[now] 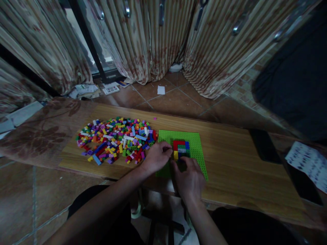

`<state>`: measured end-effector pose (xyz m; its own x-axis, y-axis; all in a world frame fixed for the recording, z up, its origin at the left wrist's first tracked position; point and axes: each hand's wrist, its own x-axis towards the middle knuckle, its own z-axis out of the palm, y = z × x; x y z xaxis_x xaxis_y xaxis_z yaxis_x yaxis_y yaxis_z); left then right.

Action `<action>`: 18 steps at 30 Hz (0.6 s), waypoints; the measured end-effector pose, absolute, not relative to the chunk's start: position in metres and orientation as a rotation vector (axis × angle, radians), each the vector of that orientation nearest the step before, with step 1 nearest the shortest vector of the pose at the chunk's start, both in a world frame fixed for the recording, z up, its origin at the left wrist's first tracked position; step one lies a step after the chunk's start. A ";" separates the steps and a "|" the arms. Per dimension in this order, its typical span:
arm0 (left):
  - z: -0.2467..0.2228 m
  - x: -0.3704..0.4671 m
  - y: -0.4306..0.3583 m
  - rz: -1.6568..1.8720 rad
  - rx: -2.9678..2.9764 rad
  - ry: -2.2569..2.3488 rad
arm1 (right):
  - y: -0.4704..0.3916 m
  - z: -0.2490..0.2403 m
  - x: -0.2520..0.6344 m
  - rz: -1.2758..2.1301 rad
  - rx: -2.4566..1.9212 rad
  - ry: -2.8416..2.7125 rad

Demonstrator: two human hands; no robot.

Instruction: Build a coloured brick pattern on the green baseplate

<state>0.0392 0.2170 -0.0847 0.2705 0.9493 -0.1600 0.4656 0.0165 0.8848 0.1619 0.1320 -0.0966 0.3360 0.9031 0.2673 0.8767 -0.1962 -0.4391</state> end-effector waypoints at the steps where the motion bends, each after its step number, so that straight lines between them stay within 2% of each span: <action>1: -0.084 0.039 0.217 0.650 1.601 1.342 | 0.134 -0.097 0.161 0.044 -2.105 -1.563; 12: -0.079 0.035 0.216 0.654 1.593 1.342 | 0.138 -0.097 0.153 -0.034 -2.079 -1.575; 18: -0.074 0.032 0.215 0.640 1.598 1.330 | 0.115 -0.088 0.168 0.090 -1.890 -1.599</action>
<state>0.0319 0.2148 -0.0738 0.2783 0.9463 -0.1644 0.4623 0.0181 0.8865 0.1681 0.1145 -0.0884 0.2530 0.9025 0.3486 0.8576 -0.0424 -0.5125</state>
